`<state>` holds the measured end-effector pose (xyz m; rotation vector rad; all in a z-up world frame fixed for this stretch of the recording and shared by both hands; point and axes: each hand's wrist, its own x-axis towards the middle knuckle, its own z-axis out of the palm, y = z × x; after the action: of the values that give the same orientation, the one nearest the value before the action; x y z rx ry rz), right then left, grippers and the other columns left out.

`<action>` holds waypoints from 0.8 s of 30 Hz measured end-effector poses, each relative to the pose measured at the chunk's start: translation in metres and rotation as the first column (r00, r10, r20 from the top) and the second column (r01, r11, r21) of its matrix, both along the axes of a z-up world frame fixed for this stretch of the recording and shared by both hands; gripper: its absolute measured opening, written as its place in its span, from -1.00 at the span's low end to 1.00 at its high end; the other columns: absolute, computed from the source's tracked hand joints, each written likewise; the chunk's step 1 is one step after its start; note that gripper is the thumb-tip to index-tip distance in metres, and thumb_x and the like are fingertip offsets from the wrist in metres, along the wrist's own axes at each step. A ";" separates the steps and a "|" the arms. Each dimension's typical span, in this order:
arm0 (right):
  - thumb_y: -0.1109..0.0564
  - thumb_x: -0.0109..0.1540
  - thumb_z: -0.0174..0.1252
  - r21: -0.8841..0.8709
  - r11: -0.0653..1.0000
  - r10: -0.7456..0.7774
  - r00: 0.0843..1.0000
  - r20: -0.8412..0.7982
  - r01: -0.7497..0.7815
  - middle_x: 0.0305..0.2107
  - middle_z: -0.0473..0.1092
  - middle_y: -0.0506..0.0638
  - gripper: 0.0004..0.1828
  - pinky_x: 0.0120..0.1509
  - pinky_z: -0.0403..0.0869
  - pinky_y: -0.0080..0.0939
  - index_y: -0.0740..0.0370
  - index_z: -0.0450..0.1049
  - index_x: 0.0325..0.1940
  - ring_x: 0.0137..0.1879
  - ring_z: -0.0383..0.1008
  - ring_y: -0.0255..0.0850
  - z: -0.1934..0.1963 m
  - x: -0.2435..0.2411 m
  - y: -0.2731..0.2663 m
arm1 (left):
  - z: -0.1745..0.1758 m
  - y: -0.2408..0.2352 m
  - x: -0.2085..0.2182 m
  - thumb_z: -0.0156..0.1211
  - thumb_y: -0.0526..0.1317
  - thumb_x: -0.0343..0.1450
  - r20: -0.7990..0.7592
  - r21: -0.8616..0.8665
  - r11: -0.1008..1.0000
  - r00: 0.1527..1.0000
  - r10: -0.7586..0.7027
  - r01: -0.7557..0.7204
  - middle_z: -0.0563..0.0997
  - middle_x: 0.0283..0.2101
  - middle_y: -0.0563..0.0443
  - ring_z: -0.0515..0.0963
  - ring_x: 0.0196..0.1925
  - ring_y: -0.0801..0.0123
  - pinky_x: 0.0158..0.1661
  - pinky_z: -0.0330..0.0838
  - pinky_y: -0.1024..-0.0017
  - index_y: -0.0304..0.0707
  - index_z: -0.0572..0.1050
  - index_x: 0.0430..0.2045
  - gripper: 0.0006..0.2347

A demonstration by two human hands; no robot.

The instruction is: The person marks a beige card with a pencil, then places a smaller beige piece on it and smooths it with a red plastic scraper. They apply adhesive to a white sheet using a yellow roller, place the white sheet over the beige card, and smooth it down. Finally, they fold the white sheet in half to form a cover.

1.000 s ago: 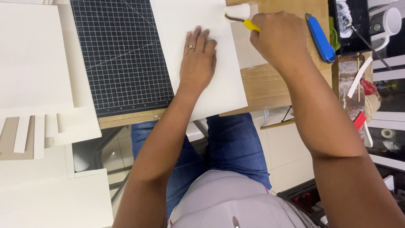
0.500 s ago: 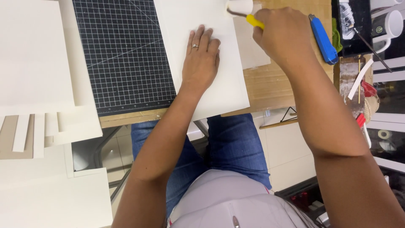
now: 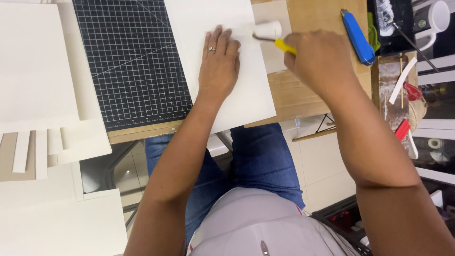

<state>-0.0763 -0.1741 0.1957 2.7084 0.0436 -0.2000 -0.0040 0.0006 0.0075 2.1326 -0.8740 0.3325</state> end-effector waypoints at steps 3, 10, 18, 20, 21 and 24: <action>-0.05 0.30 0.09 -0.001 0.999 -0.046 0.998 -0.040 0.046 -0.54 0.53 -0.03 -0.70 -0.49 0.42 -0.07 -0.07 0.62 0.05 -0.42 0.55 -0.01 0.011 -0.035 0.009 | 0.002 0.001 0.001 0.04 -0.39 0.54 0.000 -0.008 1.000 1.000 -0.002 0.002 0.39 0.27 -0.38 0.18 0.44 -0.24 0.47 -0.10 -0.12 -0.43 0.47 -0.08 -0.87; -0.18 0.32 0.01 0.038 0.974 -0.221 0.972 -0.079 0.224 -0.41 0.61 0.02 -0.57 -0.31 0.53 0.09 -0.23 0.59 0.23 -0.31 0.61 0.11 0.044 -0.080 -0.004 | 0.003 0.002 0.000 0.06 -0.41 0.51 -0.001 -0.004 1.000 1.000 0.002 -0.002 0.39 0.27 -0.31 0.17 0.45 -0.20 0.46 -0.06 -0.12 -0.36 0.46 -0.11 -0.88; -0.03 0.28 0.06 0.021 0.997 -0.082 0.995 0.050 0.081 -0.53 0.50 0.03 -0.71 -0.49 0.39 0.01 0.00 0.54 0.03 -0.43 0.53 0.06 -0.028 0.011 -0.045 | 0.008 0.005 -0.004 0.05 -0.39 0.53 0.019 0.005 1.000 1.000 -0.003 0.003 0.41 0.25 -0.32 0.21 0.43 -0.22 0.45 -0.03 -0.13 -0.37 0.46 -0.09 -0.88; -0.01 0.24 0.11 0.020 1.000 -0.026 0.984 0.175 0.023 -0.53 0.49 0.05 -0.80 -0.49 0.40 0.06 0.05 0.55 -0.15 -0.41 0.52 0.11 -0.045 0.047 -0.055 | 0.012 0.005 -0.001 0.06 -0.41 0.51 0.029 -0.001 1.000 1.000 -0.001 0.001 0.41 0.24 -0.31 0.21 0.43 -0.21 0.45 -0.02 -0.14 -0.37 0.45 -0.09 -0.87; 0.03 0.24 0.08 0.049 0.996 -0.076 0.985 0.152 0.069 -0.53 0.49 0.06 -0.74 -0.51 0.38 0.04 0.03 0.56 -0.03 -0.44 0.50 0.10 -0.046 0.056 -0.054 | 0.014 0.004 -0.002 0.04 -0.41 0.52 0.014 0.003 1.000 1.000 0.002 -0.002 0.41 0.24 -0.31 0.22 0.43 -0.19 0.45 -0.02 -0.12 -0.36 0.44 -0.08 -0.87; 0.08 0.24 0.07 0.066 0.995 -0.083 0.986 0.142 0.075 -0.53 0.48 0.05 -0.74 -0.51 0.37 0.02 0.05 0.55 -0.02 -0.46 0.49 0.08 -0.036 0.036 -0.049 | 0.015 0.003 -0.002 0.02 -0.40 0.52 0.010 0.001 1.000 1.000 0.008 -0.008 0.42 0.24 -0.30 0.24 0.42 -0.19 0.44 -0.01 -0.12 -0.34 0.44 -0.08 -0.87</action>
<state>-0.0406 -0.2226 0.1592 2.7791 -0.1022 -0.0260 -0.0058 0.0041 0.0220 2.1369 -0.8724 0.3477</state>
